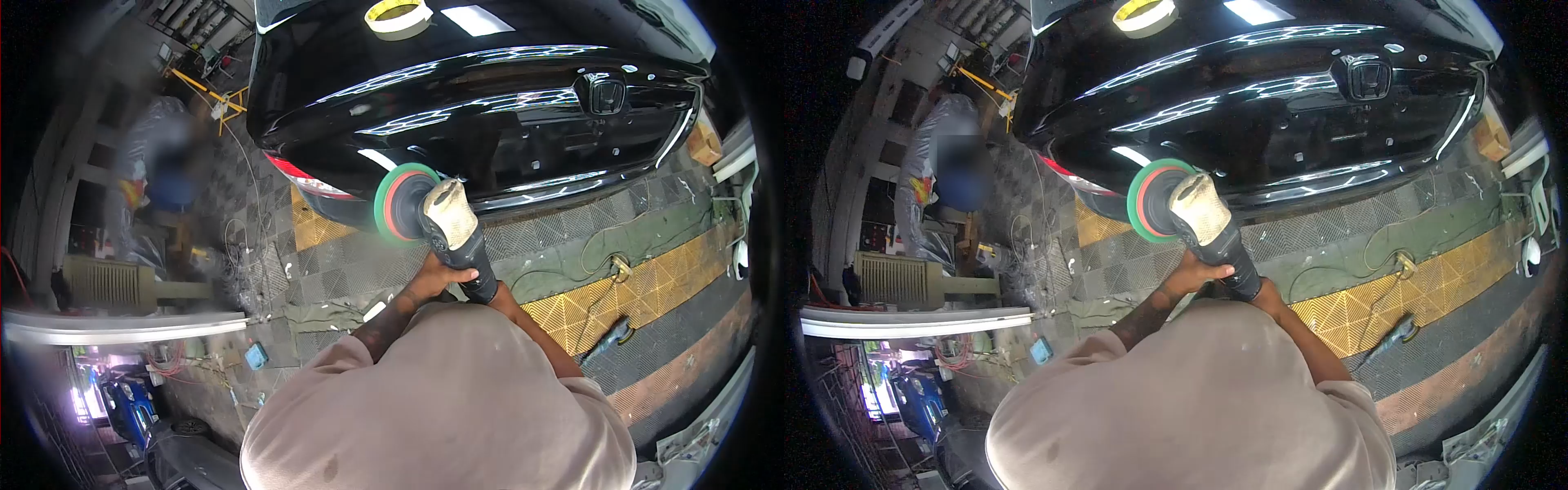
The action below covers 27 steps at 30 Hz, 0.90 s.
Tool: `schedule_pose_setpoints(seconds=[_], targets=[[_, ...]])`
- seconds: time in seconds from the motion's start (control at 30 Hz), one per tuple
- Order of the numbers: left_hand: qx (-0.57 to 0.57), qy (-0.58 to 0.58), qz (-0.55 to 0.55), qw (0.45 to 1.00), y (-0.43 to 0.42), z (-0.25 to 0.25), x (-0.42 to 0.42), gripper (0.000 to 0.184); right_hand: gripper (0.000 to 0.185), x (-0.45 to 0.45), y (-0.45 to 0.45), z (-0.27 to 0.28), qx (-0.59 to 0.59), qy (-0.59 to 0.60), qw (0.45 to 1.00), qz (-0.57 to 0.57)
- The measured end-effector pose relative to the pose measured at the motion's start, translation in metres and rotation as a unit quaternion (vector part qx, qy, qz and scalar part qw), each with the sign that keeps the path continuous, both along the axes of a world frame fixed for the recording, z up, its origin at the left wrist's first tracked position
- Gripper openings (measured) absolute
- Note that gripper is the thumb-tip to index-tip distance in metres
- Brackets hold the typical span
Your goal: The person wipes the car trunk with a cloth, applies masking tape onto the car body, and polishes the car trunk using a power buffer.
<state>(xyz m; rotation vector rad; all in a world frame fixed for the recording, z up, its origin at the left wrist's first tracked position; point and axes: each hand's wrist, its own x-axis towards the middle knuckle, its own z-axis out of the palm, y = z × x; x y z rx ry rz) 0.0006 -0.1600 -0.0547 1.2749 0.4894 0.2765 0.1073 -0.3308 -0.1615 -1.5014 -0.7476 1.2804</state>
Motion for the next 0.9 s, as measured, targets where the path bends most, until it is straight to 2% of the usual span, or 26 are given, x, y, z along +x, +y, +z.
schedule_pose_setpoints(seconds=[0.07, 0.23, 0.33, 0.43, 0.6, 0.77, 0.83, 0.9], targets=[[-0.01, 0.016, -0.006, 1.0, 0.004, 0.004, -0.005, 0.063, 0.037, -0.001, 0.001, -0.008, -0.014, -0.002, 1.0, 0.003], [-0.041, 0.0, -0.02, 0.999, 0.022, 0.005, -0.007, 0.063, 0.038, 0.009, 0.022, 0.041, -0.019, -0.044, 0.999, 0.022], [-0.035, -0.012, -0.021, 0.999, 0.026, 0.006, -0.007, 0.063, 0.036, 0.011, 0.026, 0.07, 0.001, -0.008, 1.0, 0.013], [-0.053, 0.011, -0.018, 0.998, 0.025, 0.008, -0.005, 0.063, 0.038, 0.016, 0.024, 0.066, 0.001, -0.008, 0.999, 0.039], [-0.008, -0.015, 0.01, 1.0, 0.008, 0.015, 0.001, 0.065, 0.036, 0.013, 0.011, 0.018, -0.01, 0.008, 1.0, 0.023], [-0.024, 0.005, -0.003, 1.0, -0.001, 0.015, 0.002, 0.065, 0.037, 0.007, -0.005, -0.019, 0.002, 0.032, 0.999, 0.023], [-0.04, 0.009, -0.004, 0.999, -0.004, 0.013, 0.004, 0.064, 0.039, 0.005, -0.01, -0.026, 0.008, 0.006, 1.0, 0.022], [-0.06, -0.001, -0.019, 0.998, -0.005, -0.001, 0.005, 0.062, 0.041, 0.006, -0.013, -0.001, 0.014, 0.032, 0.999, 0.018]])
